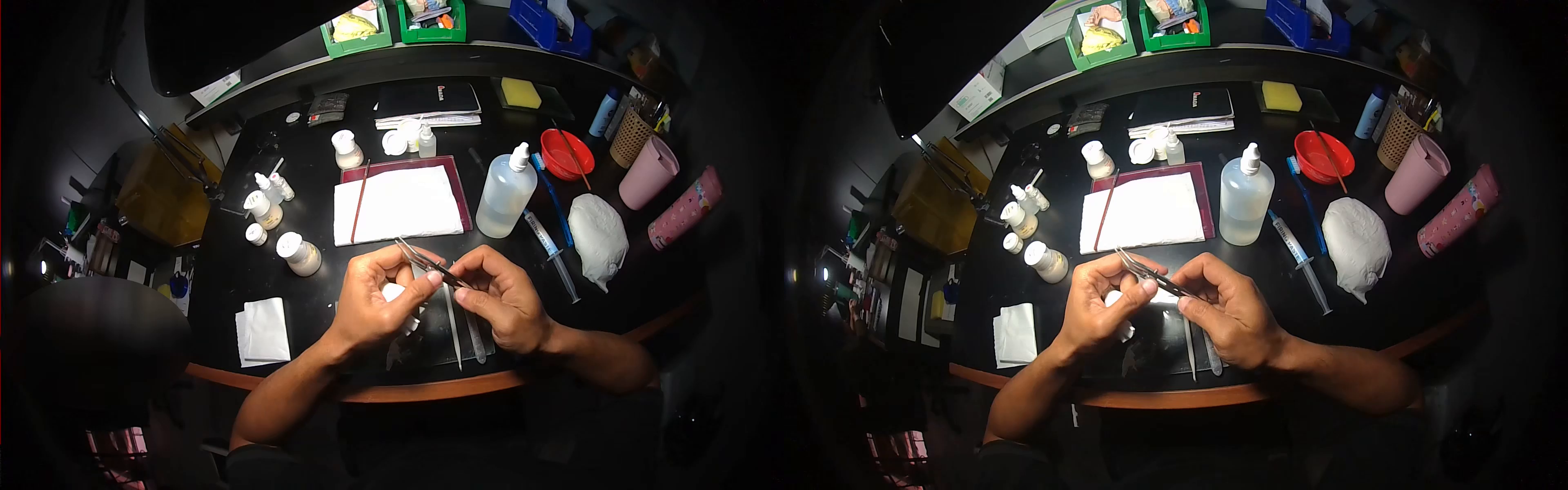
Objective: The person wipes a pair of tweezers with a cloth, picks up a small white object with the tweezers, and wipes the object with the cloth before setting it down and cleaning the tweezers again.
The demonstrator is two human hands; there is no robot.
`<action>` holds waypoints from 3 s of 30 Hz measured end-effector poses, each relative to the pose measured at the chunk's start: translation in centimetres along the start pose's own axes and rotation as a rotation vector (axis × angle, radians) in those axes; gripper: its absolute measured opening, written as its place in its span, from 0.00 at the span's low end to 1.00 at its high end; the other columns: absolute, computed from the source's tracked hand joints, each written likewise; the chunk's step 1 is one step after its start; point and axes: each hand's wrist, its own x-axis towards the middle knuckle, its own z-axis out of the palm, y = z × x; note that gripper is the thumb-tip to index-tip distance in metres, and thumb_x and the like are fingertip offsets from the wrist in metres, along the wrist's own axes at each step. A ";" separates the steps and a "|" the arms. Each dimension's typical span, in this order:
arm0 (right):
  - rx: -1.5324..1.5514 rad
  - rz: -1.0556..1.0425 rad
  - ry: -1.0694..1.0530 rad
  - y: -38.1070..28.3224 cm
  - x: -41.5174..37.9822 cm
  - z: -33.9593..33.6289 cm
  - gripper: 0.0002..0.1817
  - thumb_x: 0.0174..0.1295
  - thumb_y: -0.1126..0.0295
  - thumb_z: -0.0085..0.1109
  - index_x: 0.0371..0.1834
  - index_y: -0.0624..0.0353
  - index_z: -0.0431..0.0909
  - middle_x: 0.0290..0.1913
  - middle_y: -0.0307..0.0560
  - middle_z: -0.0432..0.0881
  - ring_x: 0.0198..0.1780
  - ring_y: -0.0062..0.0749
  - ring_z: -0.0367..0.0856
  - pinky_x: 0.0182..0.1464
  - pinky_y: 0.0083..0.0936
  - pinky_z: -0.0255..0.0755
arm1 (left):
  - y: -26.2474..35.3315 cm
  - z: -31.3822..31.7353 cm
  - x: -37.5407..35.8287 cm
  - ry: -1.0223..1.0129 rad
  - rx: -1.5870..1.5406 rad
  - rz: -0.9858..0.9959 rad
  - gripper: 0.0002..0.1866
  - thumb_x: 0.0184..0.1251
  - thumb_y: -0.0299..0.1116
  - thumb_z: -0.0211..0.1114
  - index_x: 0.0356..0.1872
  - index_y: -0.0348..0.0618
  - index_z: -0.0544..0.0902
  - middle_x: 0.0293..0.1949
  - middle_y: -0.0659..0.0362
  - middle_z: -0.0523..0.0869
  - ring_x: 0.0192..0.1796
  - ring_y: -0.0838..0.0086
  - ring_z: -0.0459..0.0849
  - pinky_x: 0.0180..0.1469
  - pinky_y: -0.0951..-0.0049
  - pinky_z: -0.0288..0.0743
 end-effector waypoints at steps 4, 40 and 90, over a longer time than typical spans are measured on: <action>-0.005 0.016 -0.012 -0.3 0.0 -0.1 0.09 0.70 0.78 0.52 0.52 0.65 0.71 0.44 0.40 0.77 0.45 0.16 0.74 0.49 0.20 0.70 | -0.1 0.0 0.0 0.014 0.023 0.030 0.12 0.63 0.27 0.73 0.44 0.31 0.84 0.17 0.70 0.76 0.22 0.91 0.70 0.31 0.86 0.62; 0.145 0.155 -0.006 -1.2 0.2 -0.4 0.10 0.70 0.78 0.53 0.53 0.65 0.71 0.42 0.39 0.76 0.36 0.09 0.72 0.36 0.12 0.66 | 0.0 0.0 0.0 -0.001 0.086 0.084 0.10 0.62 0.25 0.74 0.41 0.34 0.83 0.17 0.70 0.74 0.22 0.90 0.69 0.27 0.84 0.62; -0.038 -0.156 0.085 0.3 0.4 0.1 0.09 0.67 0.82 0.54 0.48 0.62 0.72 0.45 0.41 0.79 0.45 0.19 0.79 0.41 0.20 0.74 | -0.5 -0.4 0.2 -0.256 -0.249 -0.104 0.22 0.72 0.28 0.65 0.63 0.30 0.76 0.47 0.56 0.88 0.48 0.78 0.84 0.52 0.77 0.77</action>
